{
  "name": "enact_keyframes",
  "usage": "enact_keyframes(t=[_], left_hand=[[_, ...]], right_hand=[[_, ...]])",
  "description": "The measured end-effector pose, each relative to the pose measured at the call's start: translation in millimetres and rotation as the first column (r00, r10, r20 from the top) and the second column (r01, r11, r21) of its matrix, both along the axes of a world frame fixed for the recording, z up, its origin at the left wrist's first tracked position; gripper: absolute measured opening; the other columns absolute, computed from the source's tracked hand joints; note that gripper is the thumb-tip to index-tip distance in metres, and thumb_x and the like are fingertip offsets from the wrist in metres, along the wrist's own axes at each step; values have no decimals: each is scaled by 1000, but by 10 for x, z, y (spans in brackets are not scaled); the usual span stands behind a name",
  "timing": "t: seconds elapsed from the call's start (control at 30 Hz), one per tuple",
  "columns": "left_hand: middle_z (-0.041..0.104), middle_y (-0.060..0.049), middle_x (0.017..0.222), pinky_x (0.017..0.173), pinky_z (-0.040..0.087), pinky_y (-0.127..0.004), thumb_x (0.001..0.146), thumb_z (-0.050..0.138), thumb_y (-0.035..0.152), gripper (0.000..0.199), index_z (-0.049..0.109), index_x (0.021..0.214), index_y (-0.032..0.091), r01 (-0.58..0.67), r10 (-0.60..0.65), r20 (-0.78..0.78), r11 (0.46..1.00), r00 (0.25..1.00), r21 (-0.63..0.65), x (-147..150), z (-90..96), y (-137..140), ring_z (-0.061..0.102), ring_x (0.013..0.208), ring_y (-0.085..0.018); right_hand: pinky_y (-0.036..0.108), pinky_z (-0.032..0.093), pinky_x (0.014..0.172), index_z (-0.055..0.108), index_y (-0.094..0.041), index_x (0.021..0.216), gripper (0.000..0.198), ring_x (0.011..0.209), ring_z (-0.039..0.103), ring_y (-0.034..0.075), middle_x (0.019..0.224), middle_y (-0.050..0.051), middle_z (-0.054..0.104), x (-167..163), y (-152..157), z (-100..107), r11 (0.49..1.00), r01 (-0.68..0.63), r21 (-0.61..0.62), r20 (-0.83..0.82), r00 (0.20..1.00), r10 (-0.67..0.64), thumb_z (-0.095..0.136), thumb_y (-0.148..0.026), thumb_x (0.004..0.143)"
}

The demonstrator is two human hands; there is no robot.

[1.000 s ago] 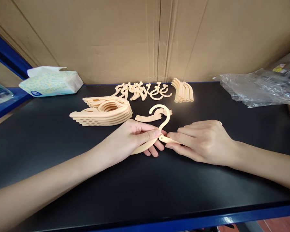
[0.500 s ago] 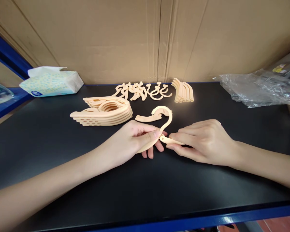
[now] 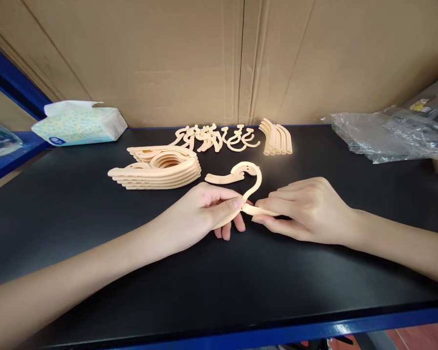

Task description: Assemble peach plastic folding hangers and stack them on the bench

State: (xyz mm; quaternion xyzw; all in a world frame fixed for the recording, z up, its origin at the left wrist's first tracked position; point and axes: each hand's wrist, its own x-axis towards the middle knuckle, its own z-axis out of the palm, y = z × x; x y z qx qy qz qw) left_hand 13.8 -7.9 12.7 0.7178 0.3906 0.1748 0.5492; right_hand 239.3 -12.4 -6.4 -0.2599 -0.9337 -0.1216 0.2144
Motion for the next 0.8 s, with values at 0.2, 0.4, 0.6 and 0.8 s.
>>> enact_keyframes(t=[0.2,0.4,0.6,0.8], left_hand=[[61,3,64,47,39,-14,93,53,36,29,67,80,14,35,-29,-84,996,996,81,24,21,-31,50,49,-5],[44,6,53,41,22,-18,91,55,39,30,67,79,14,101,-30,-219,942,975,319,16,-29,-41,34,46,-6],[30,8,52,42,20,-19,91,54,36,31,65,72,14,102,31,-250,859,968,501,-7,-59,-55,25,47,-6],[29,8,51,43,20,-21,92,53,33,29,66,74,14,129,27,-251,800,968,586,-6,-91,-76,25,46,-6]], right_hand=[[27,30,51,68,-19,77,28,48,47,11,57,-3,61,-7,32,4,999,-38,-24,-25,999,38,52,-35,93],[28,33,57,65,-19,70,32,50,46,11,53,-3,55,-19,56,21,993,5,-117,-116,993,-18,58,-44,89],[37,37,80,57,-19,75,44,73,55,18,68,1,60,28,145,29,986,91,-141,-190,975,-117,66,-63,78],[42,39,91,52,-20,99,62,100,58,27,104,9,64,28,161,-14,970,122,-212,-293,939,-182,70,-69,67]])
